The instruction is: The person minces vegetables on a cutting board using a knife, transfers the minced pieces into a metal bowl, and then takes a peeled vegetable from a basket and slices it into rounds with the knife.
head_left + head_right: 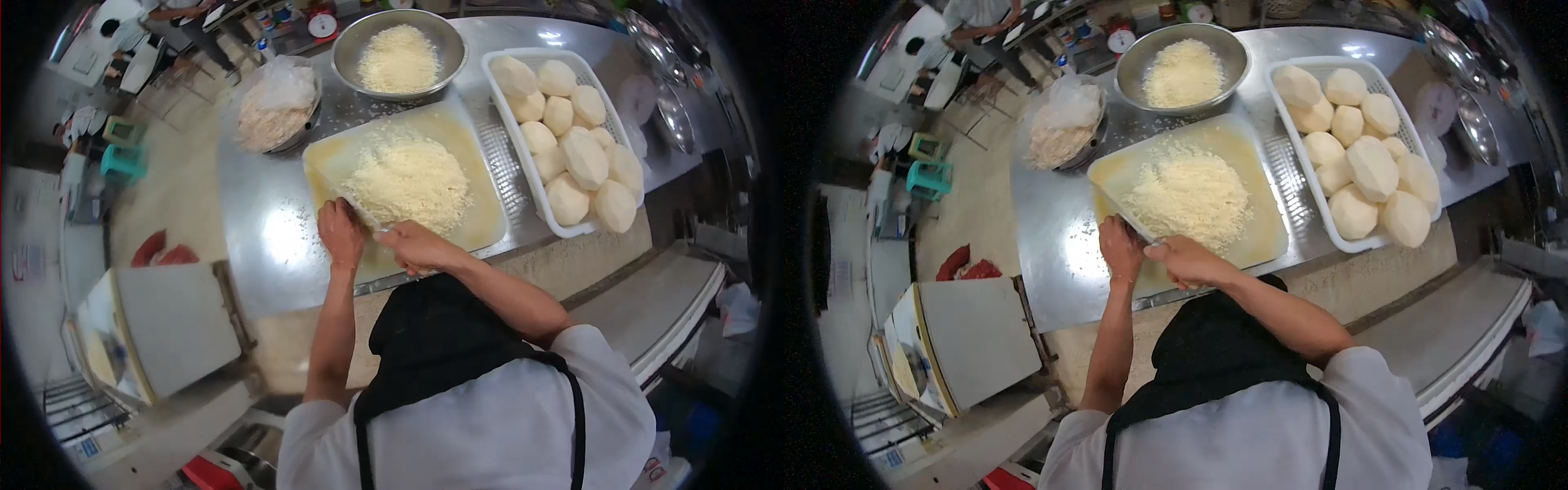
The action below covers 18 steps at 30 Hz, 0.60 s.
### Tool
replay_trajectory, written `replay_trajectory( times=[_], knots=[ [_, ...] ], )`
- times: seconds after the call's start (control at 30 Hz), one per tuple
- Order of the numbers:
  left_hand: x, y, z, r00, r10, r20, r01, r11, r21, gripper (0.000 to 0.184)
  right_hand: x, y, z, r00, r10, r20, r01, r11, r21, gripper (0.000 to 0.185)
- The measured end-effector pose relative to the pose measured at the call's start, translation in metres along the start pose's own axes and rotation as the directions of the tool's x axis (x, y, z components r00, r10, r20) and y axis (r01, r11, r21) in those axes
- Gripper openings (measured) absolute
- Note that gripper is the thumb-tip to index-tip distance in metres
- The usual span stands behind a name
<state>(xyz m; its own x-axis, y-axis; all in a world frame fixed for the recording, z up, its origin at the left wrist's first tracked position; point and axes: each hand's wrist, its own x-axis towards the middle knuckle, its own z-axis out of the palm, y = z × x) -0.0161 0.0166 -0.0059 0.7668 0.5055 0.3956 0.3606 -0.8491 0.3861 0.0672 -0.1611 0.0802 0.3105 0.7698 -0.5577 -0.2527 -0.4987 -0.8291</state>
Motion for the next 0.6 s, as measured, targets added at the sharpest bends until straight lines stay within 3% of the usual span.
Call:
replay_trajectory(
  times=[0.13, 0.23, 0.33, 0.47, 0.6],
  knots=[
    [0.002, -0.001, 0.002, 0.999, 0.014, 0.036, -0.014, 1.000, -0.001, 0.018, 0.016, 0.004, -0.003, 0.999, -0.036, -0.025, 0.037, 0.999, 0.038, 0.047],
    [-0.002, -0.002, 0.002, 1.000, 0.015, 0.016, -0.015, 1.000, 0.010, 0.016, -0.004, -0.009, 0.000, 0.997, 0.061, 0.043, -0.061, 0.998, -0.001, 0.045],
    [-0.001, 0.003, 0.001, 1.000, 0.006, 0.014, -0.006, 1.000, 0.018, 0.012, 0.002, -0.004, 0.002, 1.000, -0.010, -0.003, 0.010, 1.000, 0.003, 0.045],
    [-0.007, -0.005, -0.003, 0.996, 0.070, -0.046, -0.069, 0.997, 0.020, 0.035, -0.006, -0.014, -0.006, 0.997, 0.006, -0.072, -0.006, 1.000, 0.005, 0.045],
    [-0.013, -0.004, -0.008, 0.986, 0.103, 0.132, -0.104, 0.995, -0.005, 0.050, 0.000, 0.004, -0.008, 0.998, -0.005, -0.059, 0.012, 0.993, 0.117, 0.045]
  ],
)
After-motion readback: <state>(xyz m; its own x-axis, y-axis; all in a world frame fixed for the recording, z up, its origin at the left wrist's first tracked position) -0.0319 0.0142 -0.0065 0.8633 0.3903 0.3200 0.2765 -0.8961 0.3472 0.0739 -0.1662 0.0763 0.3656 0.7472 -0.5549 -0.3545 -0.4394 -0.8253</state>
